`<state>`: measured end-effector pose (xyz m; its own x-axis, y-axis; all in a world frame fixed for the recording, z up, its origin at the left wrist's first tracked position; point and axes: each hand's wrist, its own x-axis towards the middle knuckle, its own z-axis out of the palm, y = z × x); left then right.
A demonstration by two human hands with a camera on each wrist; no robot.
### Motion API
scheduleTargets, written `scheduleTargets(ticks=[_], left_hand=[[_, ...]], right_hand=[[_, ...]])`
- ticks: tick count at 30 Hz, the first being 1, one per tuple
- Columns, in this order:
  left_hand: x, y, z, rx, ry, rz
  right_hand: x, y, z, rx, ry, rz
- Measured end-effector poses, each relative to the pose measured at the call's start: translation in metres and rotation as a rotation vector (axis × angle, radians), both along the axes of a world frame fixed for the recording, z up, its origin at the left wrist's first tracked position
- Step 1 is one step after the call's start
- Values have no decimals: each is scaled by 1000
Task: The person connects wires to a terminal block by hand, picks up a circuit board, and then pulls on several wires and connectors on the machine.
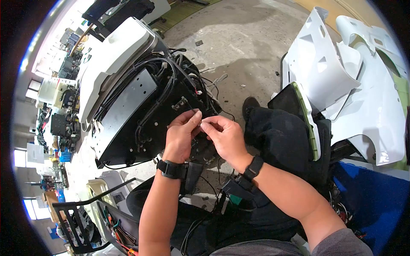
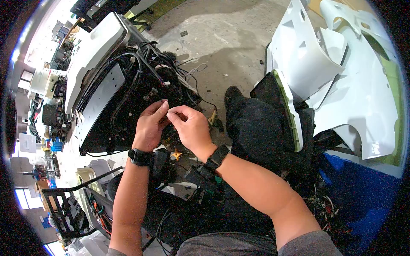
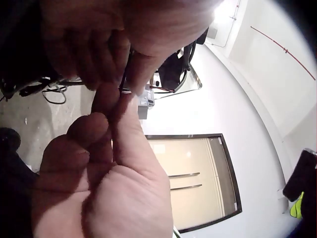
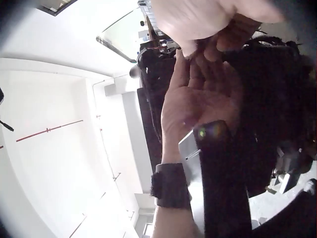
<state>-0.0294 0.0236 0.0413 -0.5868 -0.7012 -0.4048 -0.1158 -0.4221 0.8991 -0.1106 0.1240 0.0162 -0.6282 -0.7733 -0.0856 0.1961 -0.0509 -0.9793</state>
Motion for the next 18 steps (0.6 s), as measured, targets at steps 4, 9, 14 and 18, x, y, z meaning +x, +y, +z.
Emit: scheduleTargets(ticks=[4, 9, 14, 18], left_hand=[[1, -3, -3, 14, -22, 17], [-2, -2, 2, 12, 31, 21], [-1, -3, 5, 16, 56, 5], [1, -4, 5, 13, 65, -12]], right_hand=[[0, 2, 2, -35, 51, 13], [-5, 4, 3, 28, -267, 28], [-1, 4, 3, 127, -332, 37], [-2, 5, 7, 112, -566, 103]])
